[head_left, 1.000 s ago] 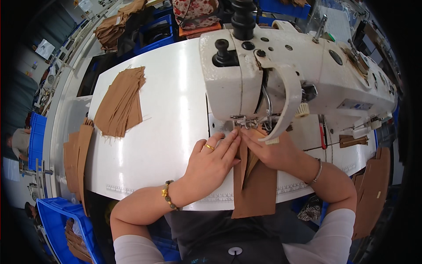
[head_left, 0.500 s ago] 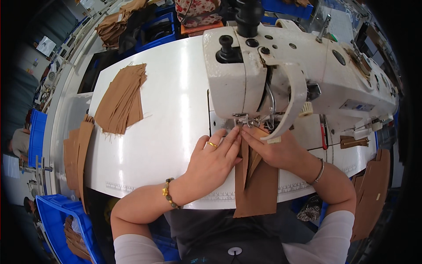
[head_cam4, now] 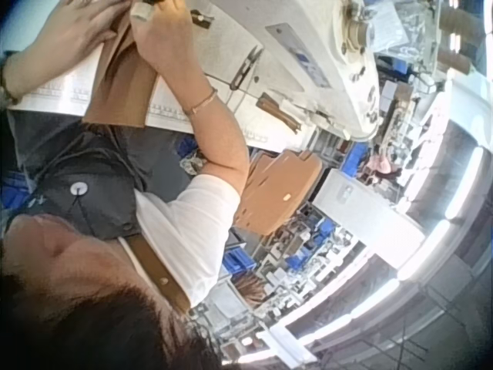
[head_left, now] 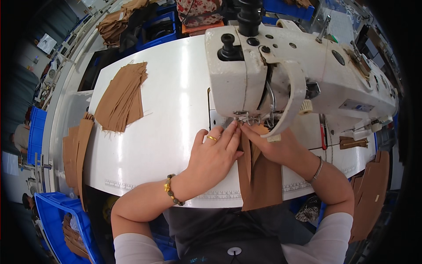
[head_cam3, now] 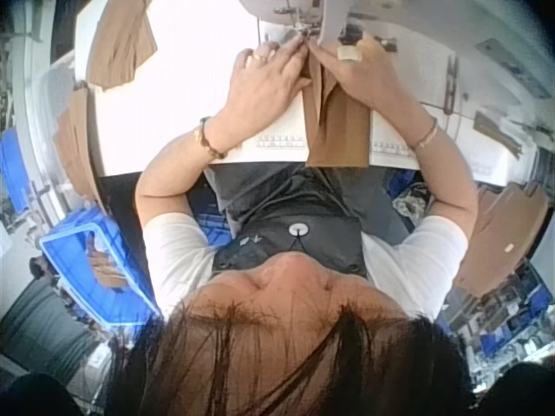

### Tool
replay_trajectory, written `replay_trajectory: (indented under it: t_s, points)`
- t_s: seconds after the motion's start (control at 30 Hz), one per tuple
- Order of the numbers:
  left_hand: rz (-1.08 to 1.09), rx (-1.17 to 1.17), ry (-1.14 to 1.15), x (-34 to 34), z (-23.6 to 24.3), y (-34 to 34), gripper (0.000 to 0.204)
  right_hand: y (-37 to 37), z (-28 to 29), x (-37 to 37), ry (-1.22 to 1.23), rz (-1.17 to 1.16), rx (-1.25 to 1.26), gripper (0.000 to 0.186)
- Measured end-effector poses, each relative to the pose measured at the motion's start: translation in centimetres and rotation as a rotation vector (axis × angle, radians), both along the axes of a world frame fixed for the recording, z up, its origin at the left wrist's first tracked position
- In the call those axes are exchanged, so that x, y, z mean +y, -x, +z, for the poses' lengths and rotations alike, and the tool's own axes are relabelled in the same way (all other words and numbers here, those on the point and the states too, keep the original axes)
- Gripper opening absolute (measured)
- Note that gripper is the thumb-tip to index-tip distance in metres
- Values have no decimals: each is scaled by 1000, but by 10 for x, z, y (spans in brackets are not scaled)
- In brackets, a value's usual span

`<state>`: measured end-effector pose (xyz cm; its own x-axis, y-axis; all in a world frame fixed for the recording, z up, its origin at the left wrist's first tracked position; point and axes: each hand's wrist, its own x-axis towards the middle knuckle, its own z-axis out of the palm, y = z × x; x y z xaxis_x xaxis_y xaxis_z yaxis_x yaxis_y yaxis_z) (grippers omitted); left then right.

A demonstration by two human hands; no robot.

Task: The person sews pieces of brown material together using an industrial sewing machine and thread.

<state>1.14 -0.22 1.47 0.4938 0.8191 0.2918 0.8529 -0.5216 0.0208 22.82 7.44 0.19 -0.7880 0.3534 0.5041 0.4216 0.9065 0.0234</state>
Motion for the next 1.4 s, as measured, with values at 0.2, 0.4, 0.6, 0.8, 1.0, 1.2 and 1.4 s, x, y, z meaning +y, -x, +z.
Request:
replay_trajectory:
  t_s: [0.2,0.4,0.6,0.8,1.0,1.2,1.4]
  points:
    - [34,-70,-23,4,0,-1,55,1,-6,4,-14,-8,40,39]
    - [43,-227,111,-30,20,25,67,-4,-13,4,-40,-12,15,40]
    - [519,-1133,443,-148,52,111,70,-4,-10,-1,128,-91,-58,52]
    - [1051,-1273,374,-248,40,168,71,-3,-15,1,200,-101,-86,54]
    - [1086,-1426,219,-280,9,203,91,-5,-18,7,144,-101,-112,55]
    - [1358,-880,254,-298,-3,227,83,-5,-15,6,130,-91,-105,53]
    - [1148,-463,38,-308,-32,232,76,-3,-14,4,114,-88,-87,50]
